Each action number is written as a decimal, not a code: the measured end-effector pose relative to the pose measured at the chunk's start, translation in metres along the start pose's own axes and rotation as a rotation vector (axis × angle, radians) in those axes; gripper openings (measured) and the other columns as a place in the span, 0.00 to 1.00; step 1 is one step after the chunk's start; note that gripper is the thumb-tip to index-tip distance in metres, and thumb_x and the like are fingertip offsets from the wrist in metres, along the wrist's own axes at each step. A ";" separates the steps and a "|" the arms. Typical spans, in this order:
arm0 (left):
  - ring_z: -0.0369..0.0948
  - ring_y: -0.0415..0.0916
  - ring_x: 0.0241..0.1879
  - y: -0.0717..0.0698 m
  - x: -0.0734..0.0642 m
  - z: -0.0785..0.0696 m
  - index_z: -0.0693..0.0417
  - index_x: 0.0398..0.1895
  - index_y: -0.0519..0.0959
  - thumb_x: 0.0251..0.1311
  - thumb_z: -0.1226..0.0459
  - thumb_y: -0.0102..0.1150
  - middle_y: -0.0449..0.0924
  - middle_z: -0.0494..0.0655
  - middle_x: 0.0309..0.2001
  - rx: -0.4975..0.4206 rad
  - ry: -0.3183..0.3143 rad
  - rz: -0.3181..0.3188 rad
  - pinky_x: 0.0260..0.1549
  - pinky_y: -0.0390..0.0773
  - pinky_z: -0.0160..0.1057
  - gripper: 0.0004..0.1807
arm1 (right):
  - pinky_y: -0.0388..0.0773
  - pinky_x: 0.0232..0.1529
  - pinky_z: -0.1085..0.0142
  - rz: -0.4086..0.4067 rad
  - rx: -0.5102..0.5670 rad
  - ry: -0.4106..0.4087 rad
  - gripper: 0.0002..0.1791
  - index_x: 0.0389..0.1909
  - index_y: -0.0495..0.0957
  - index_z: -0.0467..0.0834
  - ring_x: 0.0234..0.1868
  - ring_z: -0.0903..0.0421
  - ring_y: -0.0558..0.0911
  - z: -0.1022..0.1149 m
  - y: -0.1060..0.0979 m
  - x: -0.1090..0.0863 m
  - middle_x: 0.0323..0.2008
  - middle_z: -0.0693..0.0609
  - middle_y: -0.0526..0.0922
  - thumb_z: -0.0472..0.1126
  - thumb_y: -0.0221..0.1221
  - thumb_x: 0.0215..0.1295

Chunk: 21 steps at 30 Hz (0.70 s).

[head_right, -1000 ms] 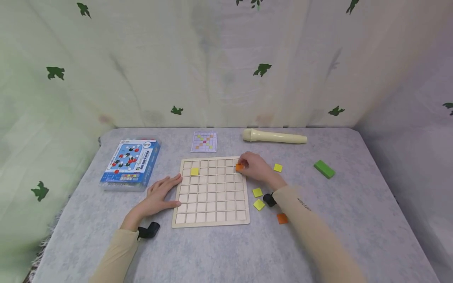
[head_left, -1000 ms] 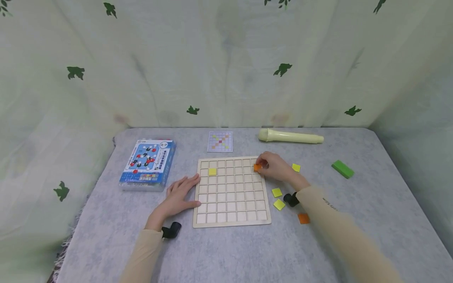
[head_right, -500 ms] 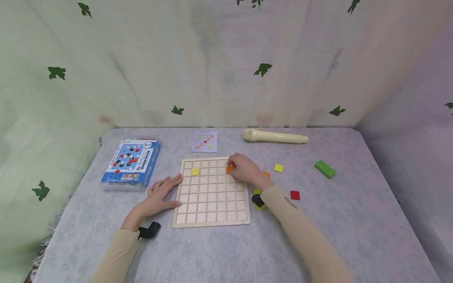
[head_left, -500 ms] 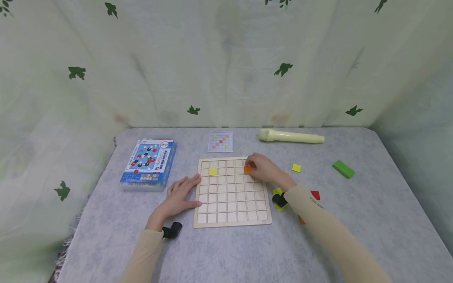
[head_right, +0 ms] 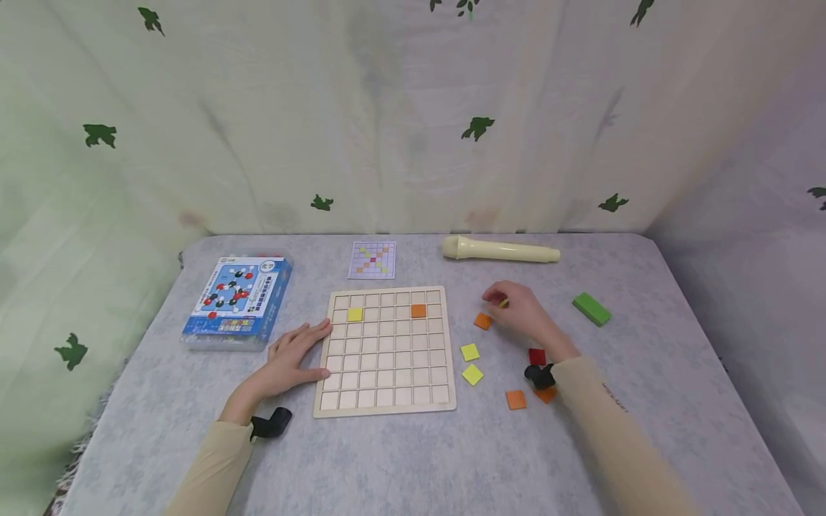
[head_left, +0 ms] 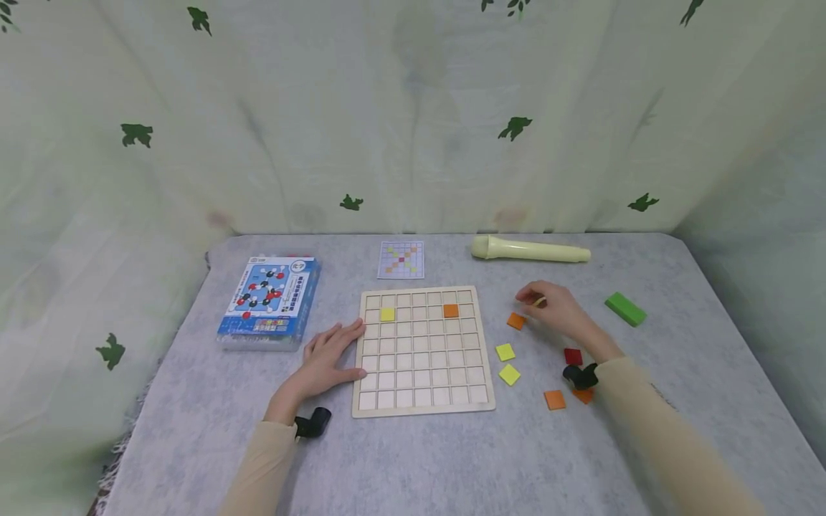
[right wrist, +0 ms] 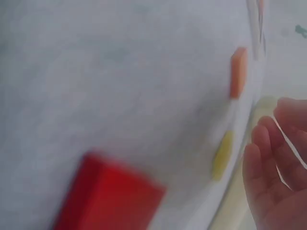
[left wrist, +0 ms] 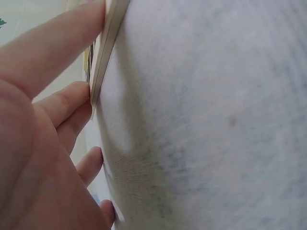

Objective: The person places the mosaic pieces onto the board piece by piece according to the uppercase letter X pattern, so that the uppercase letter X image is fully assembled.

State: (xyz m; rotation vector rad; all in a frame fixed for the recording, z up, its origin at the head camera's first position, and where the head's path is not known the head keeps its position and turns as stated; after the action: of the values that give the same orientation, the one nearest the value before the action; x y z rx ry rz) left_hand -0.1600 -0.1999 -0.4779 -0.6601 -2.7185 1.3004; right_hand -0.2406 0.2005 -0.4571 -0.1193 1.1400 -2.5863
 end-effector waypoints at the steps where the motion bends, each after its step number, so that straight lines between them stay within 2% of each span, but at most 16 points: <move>1: 0.57 0.37 0.72 0.000 0.000 0.000 0.56 0.74 0.56 0.57 0.54 0.66 0.48 0.50 0.75 0.000 0.001 0.000 0.61 0.33 0.63 0.45 | 0.76 0.46 0.52 -0.004 -0.001 0.005 0.10 0.44 0.78 0.34 0.42 0.48 0.76 -0.004 -0.002 -0.004 0.42 0.43 0.80 0.29 0.59 0.62; 6: 0.58 0.38 0.72 -0.001 -0.001 -0.002 0.57 0.74 0.56 0.57 0.55 0.66 0.49 0.51 0.74 -0.004 0.005 -0.004 0.61 0.33 0.64 0.45 | 0.75 0.47 0.50 -0.042 -0.008 0.020 0.12 0.46 0.78 0.33 0.44 0.44 0.75 -0.019 -0.012 -0.017 0.45 0.41 0.77 0.28 0.58 0.60; 12: 0.58 0.37 0.72 0.000 0.000 0.000 0.57 0.74 0.55 0.57 0.54 0.65 0.48 0.50 0.74 0.000 -0.002 -0.002 0.61 0.32 0.63 0.45 | 0.73 0.47 0.49 -0.027 -0.069 0.068 0.15 0.48 0.77 0.34 0.45 0.43 0.74 -0.034 -0.016 -0.017 0.46 0.40 0.75 0.29 0.59 0.59; 17: 0.57 0.37 0.72 0.001 0.000 0.003 0.56 0.74 0.55 0.57 0.54 0.65 0.48 0.49 0.75 -0.002 -0.005 0.001 0.62 0.32 0.63 0.45 | 0.73 0.48 0.50 -0.009 -0.101 0.080 0.14 0.47 0.77 0.34 0.45 0.44 0.74 -0.033 -0.013 -0.011 0.44 0.41 0.76 0.29 0.61 0.59; 21: 0.56 0.37 0.72 0.001 0.000 0.003 0.55 0.74 0.55 0.57 0.54 0.65 0.48 0.49 0.75 -0.005 -0.003 -0.001 0.62 0.32 0.63 0.45 | 0.74 0.47 0.51 -0.003 -0.091 0.064 0.14 0.46 0.77 0.35 0.44 0.45 0.75 -0.024 -0.010 -0.005 0.44 0.42 0.77 0.30 0.61 0.59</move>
State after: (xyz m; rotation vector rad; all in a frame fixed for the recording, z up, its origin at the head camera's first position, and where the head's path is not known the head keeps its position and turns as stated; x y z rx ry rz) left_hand -0.1603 -0.2015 -0.4809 -0.6582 -2.7253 1.2963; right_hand -0.2430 0.2254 -0.4663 -0.0589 1.2816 -2.5575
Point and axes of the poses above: each hand's wrist, its own x-axis towards the middle knuckle, its own y-axis out of the palm, z = x × y, the point moved 5 cm from there along x, towards the middle knuckle
